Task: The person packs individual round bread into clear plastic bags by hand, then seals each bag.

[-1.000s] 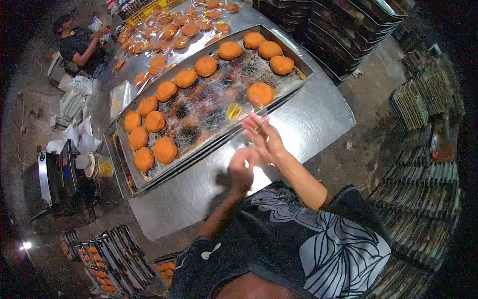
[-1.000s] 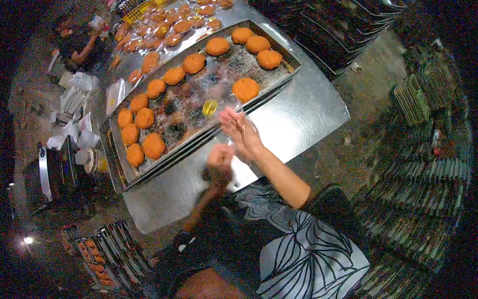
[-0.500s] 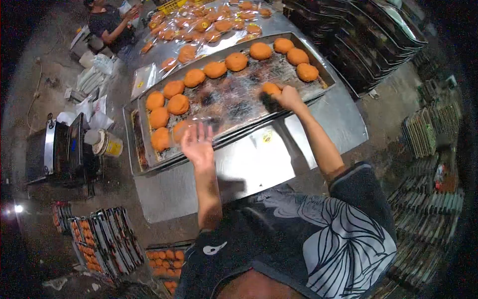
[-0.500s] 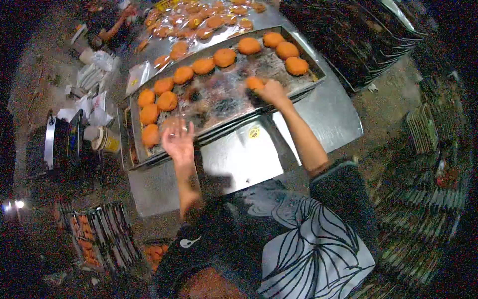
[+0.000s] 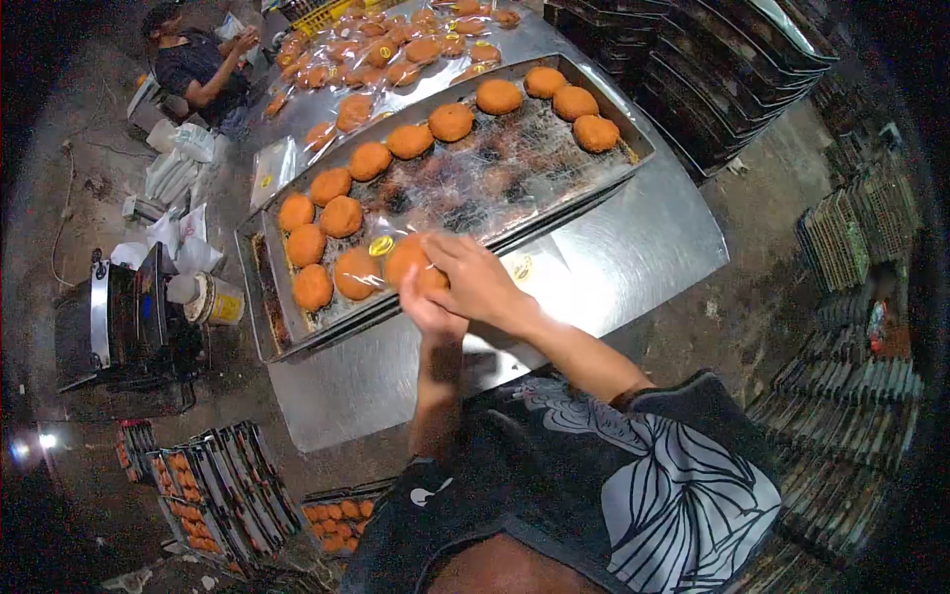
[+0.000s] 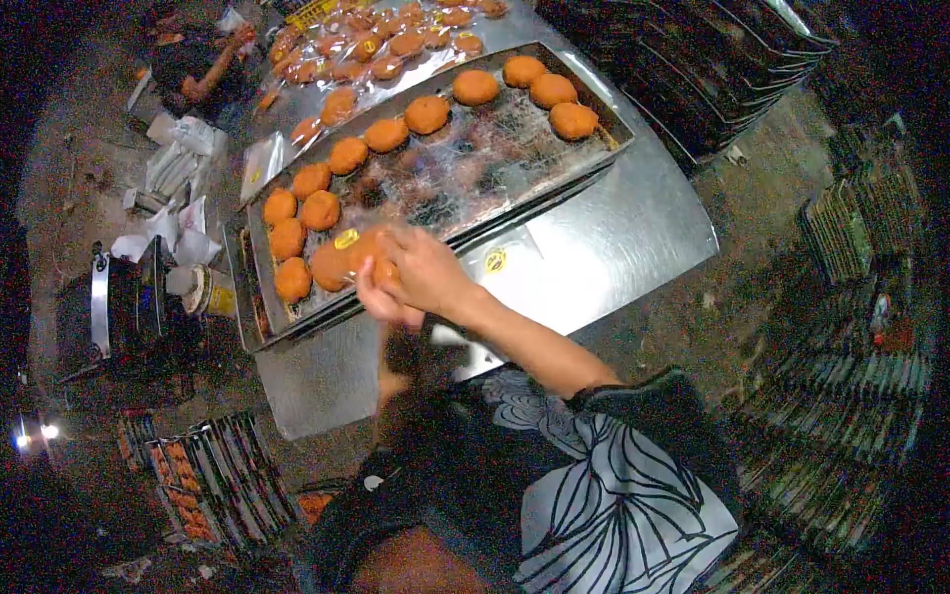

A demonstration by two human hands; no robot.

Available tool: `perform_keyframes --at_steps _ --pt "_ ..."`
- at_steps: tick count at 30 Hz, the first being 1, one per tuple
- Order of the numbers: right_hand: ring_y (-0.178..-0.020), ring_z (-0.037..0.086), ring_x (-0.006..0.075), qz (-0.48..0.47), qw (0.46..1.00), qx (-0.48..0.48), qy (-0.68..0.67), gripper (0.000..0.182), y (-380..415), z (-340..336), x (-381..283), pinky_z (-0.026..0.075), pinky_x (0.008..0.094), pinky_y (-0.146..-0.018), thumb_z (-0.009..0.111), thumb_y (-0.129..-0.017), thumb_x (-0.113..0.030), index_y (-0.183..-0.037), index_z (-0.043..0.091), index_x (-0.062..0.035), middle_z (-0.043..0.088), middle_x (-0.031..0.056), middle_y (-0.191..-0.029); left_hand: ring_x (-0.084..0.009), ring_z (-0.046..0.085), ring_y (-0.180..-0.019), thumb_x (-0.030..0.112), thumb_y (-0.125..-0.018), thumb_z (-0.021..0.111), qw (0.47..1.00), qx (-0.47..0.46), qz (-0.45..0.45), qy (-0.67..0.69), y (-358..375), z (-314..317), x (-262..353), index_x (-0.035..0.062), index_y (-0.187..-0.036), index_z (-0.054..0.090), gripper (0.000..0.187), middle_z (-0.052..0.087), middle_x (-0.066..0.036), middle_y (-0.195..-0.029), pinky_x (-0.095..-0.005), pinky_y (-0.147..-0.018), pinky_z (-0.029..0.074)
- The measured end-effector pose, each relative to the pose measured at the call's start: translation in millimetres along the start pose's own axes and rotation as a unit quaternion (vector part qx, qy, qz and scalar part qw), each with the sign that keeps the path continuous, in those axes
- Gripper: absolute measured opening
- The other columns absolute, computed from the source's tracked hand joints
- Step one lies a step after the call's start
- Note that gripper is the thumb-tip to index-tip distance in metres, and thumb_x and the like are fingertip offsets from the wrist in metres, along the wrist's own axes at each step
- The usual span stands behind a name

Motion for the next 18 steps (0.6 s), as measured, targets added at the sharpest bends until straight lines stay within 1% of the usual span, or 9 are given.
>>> perform_keyframes --at_steps 3,7,8,9,11,13,14,16,18 --pt "-0.087 0.053 0.0252 0.096 0.973 0.084 -0.194 0.05 12 -10 2 0.045 0.0307 -0.065 0.063 -0.069 -0.013 -0.114 0.044 -0.0029 0.041 0.0154 -0.119 -0.0247 0.049 -0.1 0.027 -0.081 0.043 0.998 0.031 -0.045 -0.016 -8 -23 5 0.0035 -0.11 0.045 0.037 0.05 -0.012 -0.109 -0.0363 -0.09 0.037" --pt "-0.069 0.058 0.0206 0.294 0.924 -0.136 -0.203 0.026 -4 0 76 0.044 0.029 -0.059 0.055 -0.077 -0.025 -0.091 0.06 -0.0032 0.06 0.0156 -0.081 -0.0209 0.053 -0.091 0.01 -0.082 0.048 0.972 0.068 -0.153 -0.165 17 -20 -36 0.0038 -0.106 0.047 0.024 0.054 -0.011 -0.096 -0.035 -0.082 0.043" --pt "-0.067 0.059 0.02 0.238 0.954 -0.073 -0.17 0.026 -33 -7 90 0.044 0.0291 -0.058 0.053 -0.078 -0.027 -0.085 0.062 -0.0035 0.059 0.0146 -0.072 -0.0222 0.053 -0.089 0.01 -0.08 0.052 0.946 -0.032 -0.142 -0.288 17 -30 -50 0.0035 -0.102 0.048 0.023 0.053 -0.012 -0.094 -0.0356 -0.08 0.044" --pt "-0.065 0.059 0.0195 0.18 0.974 -0.007 -0.133 0.028 -61 -20 99 0.044 0.0292 -0.057 0.052 -0.079 -0.029 -0.079 0.064 -0.0039 0.059 0.0137 -0.063 -0.0234 0.053 -0.087 0.011 -0.078 0.057 0.896 -0.132 -0.129 -0.405 18 -41 -66 0.0032 -0.098 0.048 0.023 0.053 -0.013 -0.093 -0.0362 -0.078 0.044" --pt "-0.071 0.06 0.0217 0.116 0.982 0.097 -0.11 0.03 -125 -29 78 0.045 0.031 -0.063 0.051 -0.08 -0.026 -0.096 0.06 -0.0019 0.06 0.0171 -0.082 -0.0276 0.052 -0.082 0.014 -0.072 0.063 0.63 -0.235 -0.113 -0.731 25 -35 -95 0.0005 -0.091 0.048 0.028 0.051 -0.014 -0.088 -0.0372 -0.074 0.044" --pt "-0.076 0.059 0.0235 -0.018 0.989 0.127 -0.076 0.034 -138 -17 79 0.045 0.0322 -0.068 0.051 -0.08 -0.025 -0.104 0.055 -0.0015 0.058 0.0179 -0.093 -0.0314 0.051 -0.078 0.017 -0.067 0.066 0.444 -0.325 0.185 -0.814 30 -90 -132 -0.0021 -0.089 0.049 0.033 0.05 -0.015 -0.084 -0.0389 -0.07 0.042" --pt "-0.081 0.058 0.0254 -0.151 0.975 0.156 -0.045 0.039 -139 -13 78 0.045 0.0334 -0.073 0.052 -0.08 -0.024 -0.111 0.049 -0.001 0.055 0.0186 -0.103 -0.0345 0.05 -0.077 0.017 -0.068 0.062 0.452 -0.346 0.111 -0.815 23 -130 -149 -0.0038 -0.084 0.051 0.029 0.051 -0.016 -0.077 -0.0397 -0.072 0.041" --pt "-0.088 0.056 0.0241 -0.063 0.984 0.016 -0.169 0.045 -64 -2 83 0.042 0.0342 -0.08 0.053 -0.08 -0.023 -0.118 0.043 -0.0015 0.052 0.0169 -0.109 -0.033 0.052 -0.081 0.016 -0.073 0.056 0.501 -0.352 0.074 -0.787 10 -133 -147 -0.0005 -0.086 0.055 0.021 0.056 -0.018 -0.082 -0.0397 -0.073 0.042" --pt "-0.082 0.057 0.0239 0.248 0.907 -0.234 -0.247 0.031 37 -10 84 0.044 0.0334 -0.076 0.057 -0.076 -0.025 -0.095 0.057 -0.0006 0.06 0.0148 -0.086 -0.0289 0.056 -0.076 0.015 -0.075 0.055 0.614 -0.37 0.094 -0.691 5 -127 -134 0.0036 -0.087 0.058 0.017 0.059 -0.016 -0.084 -0.0383 -0.067 0.044"
Point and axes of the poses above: each hand's wrist, its own y-axis away from the middle knuckle, its own z-axis out of the palm, x = y × z, the point moved 2 cm from there along -y, towards the middle knuckle
